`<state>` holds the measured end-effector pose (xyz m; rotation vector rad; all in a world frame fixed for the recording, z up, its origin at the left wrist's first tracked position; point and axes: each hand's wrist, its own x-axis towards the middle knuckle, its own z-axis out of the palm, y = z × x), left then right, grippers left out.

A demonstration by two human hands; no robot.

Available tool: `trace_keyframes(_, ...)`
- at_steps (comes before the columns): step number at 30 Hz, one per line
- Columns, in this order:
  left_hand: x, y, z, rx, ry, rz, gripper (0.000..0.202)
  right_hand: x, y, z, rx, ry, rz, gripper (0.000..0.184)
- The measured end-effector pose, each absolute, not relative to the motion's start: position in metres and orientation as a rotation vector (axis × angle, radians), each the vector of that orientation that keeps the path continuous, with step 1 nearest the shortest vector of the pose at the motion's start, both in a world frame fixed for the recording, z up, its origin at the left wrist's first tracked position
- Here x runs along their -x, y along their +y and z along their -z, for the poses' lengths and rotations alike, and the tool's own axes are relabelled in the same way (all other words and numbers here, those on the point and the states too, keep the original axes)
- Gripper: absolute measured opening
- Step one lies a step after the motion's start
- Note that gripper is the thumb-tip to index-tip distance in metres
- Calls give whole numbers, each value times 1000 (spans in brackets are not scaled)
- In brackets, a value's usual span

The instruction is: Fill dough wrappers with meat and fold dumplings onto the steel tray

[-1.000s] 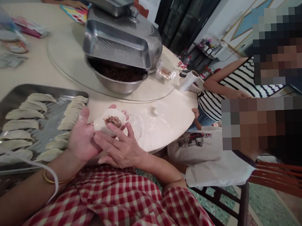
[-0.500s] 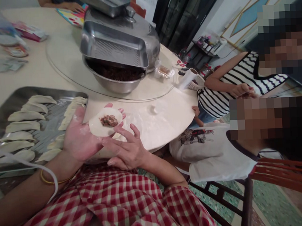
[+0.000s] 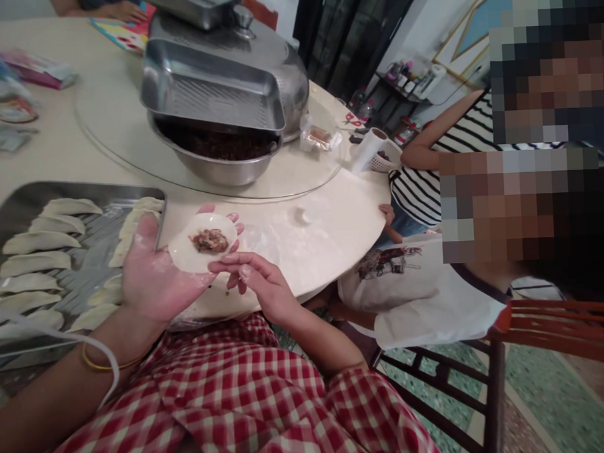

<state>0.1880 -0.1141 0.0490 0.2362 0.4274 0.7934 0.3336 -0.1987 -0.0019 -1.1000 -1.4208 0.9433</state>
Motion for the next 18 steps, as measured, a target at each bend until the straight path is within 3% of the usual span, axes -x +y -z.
trace_keyframes(4,-188,-113,-48,-194,478,-857,67,-335,-202,3,1187,-1393,-800,32)
trace_keyframes(7,-189,-113,-49,-125,475,-850,66,-332,-207,1,1229,-1628,-327,29)
trace_keyframes(11,-189,-114,-47,-89,430,-817,66,-323,-205,1,1079,-2024,146,45)
trace_keyframes(18,-186,-115,-43,-125,441,-801,62,-335,-203,3,1096,-1823,235,55)
